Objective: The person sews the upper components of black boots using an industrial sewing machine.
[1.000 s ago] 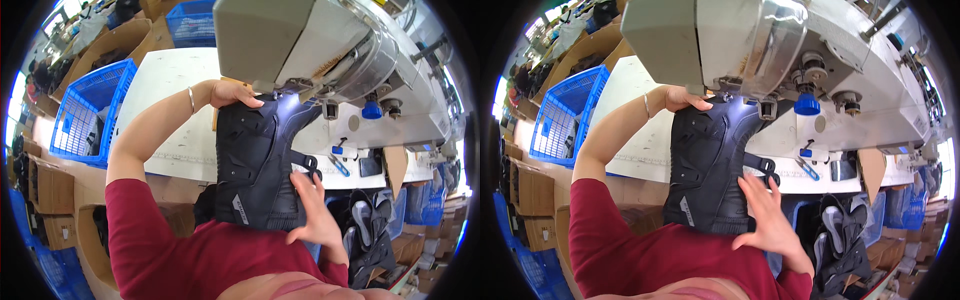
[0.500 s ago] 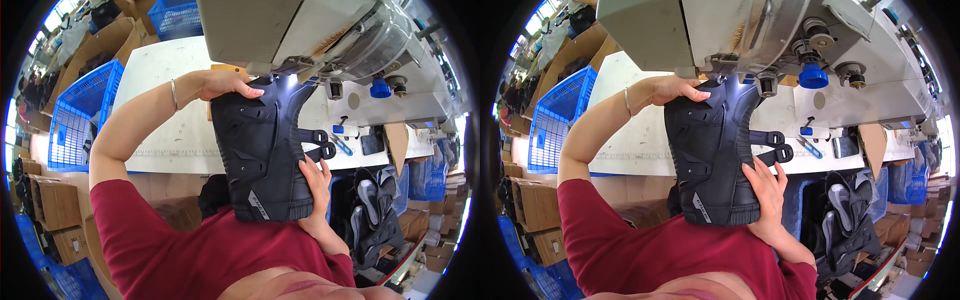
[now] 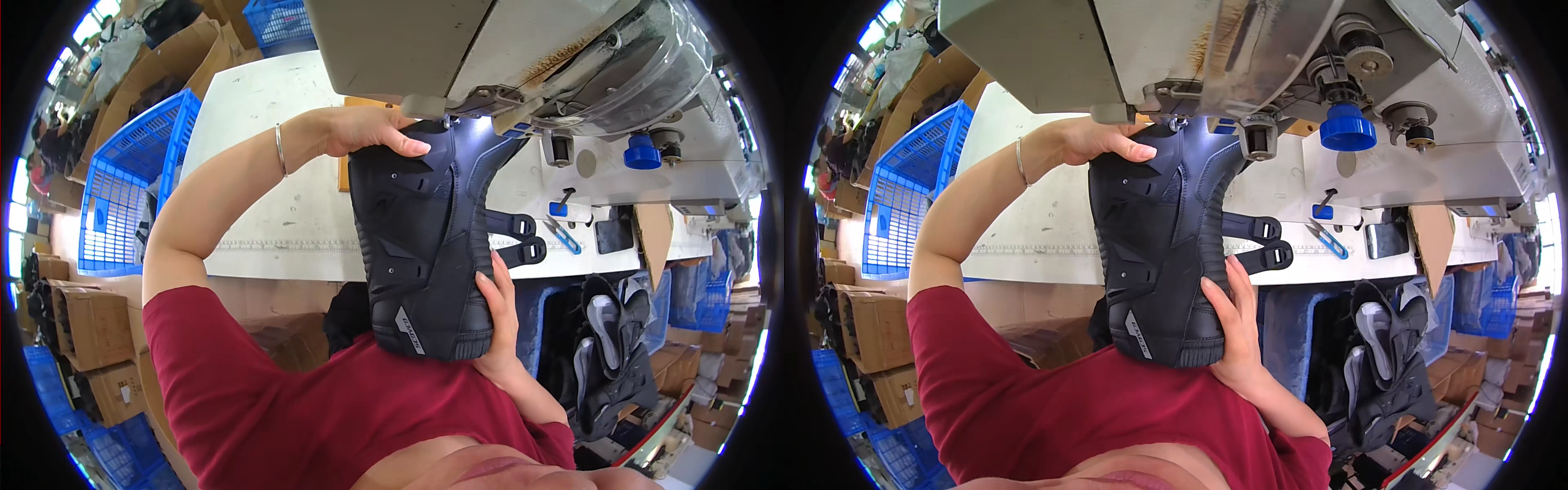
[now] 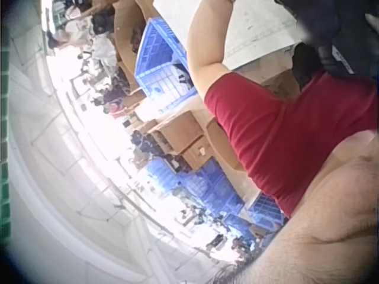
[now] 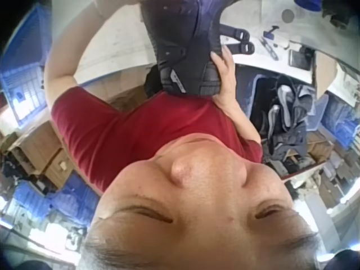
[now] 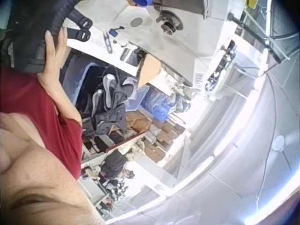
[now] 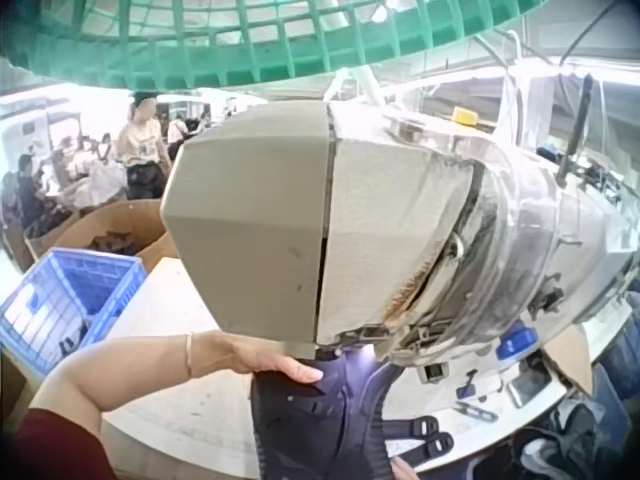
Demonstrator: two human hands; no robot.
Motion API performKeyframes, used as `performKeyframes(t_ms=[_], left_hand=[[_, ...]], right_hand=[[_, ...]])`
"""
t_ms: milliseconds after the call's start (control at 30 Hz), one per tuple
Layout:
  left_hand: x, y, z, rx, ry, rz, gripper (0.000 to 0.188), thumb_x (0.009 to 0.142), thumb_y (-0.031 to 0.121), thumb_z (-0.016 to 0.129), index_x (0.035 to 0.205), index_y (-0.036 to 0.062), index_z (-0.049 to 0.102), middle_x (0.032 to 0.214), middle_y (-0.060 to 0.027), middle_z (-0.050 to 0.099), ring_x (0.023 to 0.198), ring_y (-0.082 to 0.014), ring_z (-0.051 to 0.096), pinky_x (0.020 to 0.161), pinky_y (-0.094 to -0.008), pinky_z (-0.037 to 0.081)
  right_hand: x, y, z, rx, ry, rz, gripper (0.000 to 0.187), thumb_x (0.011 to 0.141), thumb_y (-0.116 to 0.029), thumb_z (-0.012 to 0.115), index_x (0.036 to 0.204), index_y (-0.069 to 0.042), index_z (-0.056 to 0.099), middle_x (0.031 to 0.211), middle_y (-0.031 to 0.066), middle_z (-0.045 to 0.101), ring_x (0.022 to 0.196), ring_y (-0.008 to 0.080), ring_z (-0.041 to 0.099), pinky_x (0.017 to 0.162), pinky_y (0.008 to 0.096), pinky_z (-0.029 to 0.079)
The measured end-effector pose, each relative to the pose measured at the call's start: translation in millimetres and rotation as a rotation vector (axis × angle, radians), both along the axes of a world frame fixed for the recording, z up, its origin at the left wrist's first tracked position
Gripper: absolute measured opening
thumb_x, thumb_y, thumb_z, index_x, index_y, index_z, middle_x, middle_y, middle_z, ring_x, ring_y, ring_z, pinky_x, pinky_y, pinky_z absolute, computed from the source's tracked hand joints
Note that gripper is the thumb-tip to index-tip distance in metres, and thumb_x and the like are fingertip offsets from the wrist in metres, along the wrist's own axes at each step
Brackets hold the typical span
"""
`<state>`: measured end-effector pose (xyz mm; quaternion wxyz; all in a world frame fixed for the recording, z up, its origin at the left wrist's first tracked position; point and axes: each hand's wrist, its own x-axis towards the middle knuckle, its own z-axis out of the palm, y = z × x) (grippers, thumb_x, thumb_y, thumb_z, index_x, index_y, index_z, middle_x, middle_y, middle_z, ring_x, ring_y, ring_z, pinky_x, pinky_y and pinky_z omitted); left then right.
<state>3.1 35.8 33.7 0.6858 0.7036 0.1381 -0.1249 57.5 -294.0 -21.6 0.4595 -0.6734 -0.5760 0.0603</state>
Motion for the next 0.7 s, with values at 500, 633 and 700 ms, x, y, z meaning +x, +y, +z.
performKeyframes(t_ms=[500,633,700], left_hand=[[2.4,-4.6,19.2,0.129,-0.148,0.048,0.072,0.071,0.017,0.078,0.132,0.0024,0.045,0.126,-0.0129,0.053,0.114,-0.0218,0.05,0.099,-0.0294,0.039],[4.1,-2.6,16.8,0.107,-0.157,0.05,0.071,0.07,0.017,0.078,0.131,0.0023,0.046,0.124,-0.0135,0.054,0.114,-0.0224,0.05,0.098,-0.0295,0.04],[4.3,-2.3,17.4,0.148,-0.156,0.063,0.07,0.071,0.019,0.079,0.13,0.0027,0.046,0.123,-0.0129,0.054,0.114,-0.0223,0.05,0.098,-0.0304,0.041]], right_hand=[[-12.8,8.5,3.0,0.031,0.051,0.044,0.066,0.069,-0.002,0.074,0.129,-0.004,0.046,0.135,0.0302,0.03,0.13,0.0466,0.03,0.102,0.0478,0.035],[-12.2,11.0,6.5,0.027,0.035,0.056,0.066,0.069,-0.002,0.074,0.129,-0.003,0.046,0.135,0.0304,0.03,0.129,0.0477,0.03,0.102,0.0487,0.035],[-12.1,12.1,9.0,0.035,0.013,0.042,0.066,0.069,-0.002,0.074,0.129,-0.003,0.045,0.134,0.0302,0.031,0.129,0.0481,0.031,0.102,0.0495,0.035]])
